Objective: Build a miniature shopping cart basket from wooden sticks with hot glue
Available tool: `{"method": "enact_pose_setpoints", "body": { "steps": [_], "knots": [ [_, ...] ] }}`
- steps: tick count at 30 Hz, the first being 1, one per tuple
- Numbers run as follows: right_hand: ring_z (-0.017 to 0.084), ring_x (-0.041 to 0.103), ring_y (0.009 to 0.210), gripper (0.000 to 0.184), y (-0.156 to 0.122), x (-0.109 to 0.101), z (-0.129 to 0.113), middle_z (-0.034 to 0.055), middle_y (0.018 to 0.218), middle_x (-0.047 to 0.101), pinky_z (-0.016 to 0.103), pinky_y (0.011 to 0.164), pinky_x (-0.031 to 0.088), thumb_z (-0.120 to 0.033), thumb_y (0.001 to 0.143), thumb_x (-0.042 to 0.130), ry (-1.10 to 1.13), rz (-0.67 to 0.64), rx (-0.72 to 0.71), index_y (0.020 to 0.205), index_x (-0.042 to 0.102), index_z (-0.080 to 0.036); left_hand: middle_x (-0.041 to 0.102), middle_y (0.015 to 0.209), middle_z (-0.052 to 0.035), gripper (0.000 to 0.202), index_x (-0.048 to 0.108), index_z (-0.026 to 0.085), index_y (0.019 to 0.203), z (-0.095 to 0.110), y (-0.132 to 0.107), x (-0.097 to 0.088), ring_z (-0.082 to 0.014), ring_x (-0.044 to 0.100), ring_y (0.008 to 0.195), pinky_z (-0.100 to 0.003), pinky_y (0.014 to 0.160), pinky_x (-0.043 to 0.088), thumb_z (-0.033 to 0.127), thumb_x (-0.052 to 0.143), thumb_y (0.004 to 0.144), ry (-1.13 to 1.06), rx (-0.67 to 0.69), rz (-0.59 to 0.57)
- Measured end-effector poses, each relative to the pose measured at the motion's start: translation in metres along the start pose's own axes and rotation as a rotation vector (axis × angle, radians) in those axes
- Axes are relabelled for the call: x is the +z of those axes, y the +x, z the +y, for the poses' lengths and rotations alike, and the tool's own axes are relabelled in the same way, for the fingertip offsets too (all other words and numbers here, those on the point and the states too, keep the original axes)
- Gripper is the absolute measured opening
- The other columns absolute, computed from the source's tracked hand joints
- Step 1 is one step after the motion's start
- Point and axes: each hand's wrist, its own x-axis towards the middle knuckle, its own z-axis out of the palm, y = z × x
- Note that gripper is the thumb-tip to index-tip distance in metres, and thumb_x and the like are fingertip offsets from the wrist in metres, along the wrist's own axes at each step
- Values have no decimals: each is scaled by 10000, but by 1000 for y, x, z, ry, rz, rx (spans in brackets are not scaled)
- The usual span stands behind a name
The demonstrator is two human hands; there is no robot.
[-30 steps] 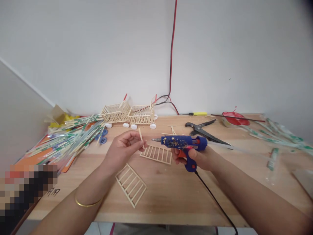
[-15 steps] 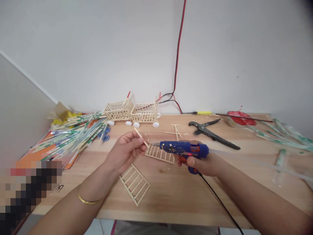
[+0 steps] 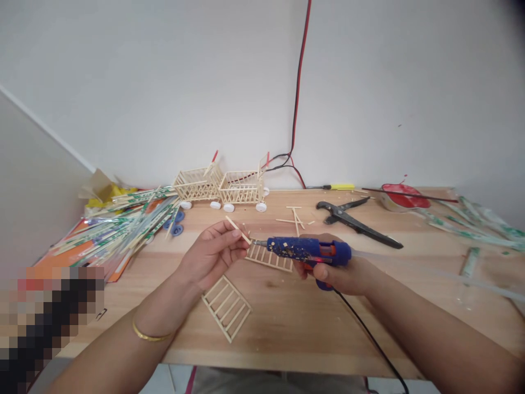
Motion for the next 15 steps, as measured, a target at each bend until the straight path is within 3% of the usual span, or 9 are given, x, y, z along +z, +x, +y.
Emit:
{"method": "enact_pose_setpoints", "body": {
  "steps": [15],
  "knots": [
    [91,439,551,537,3,1,-5,0,647,502,231,488,320,-680,754,541,-52,12,-33,702,529,-146,683,731,-39,87,617,99,776,1,-1,1,-90,648,627,-172,590,556,92,695,736,-18,-14,-5]
  ]
}}
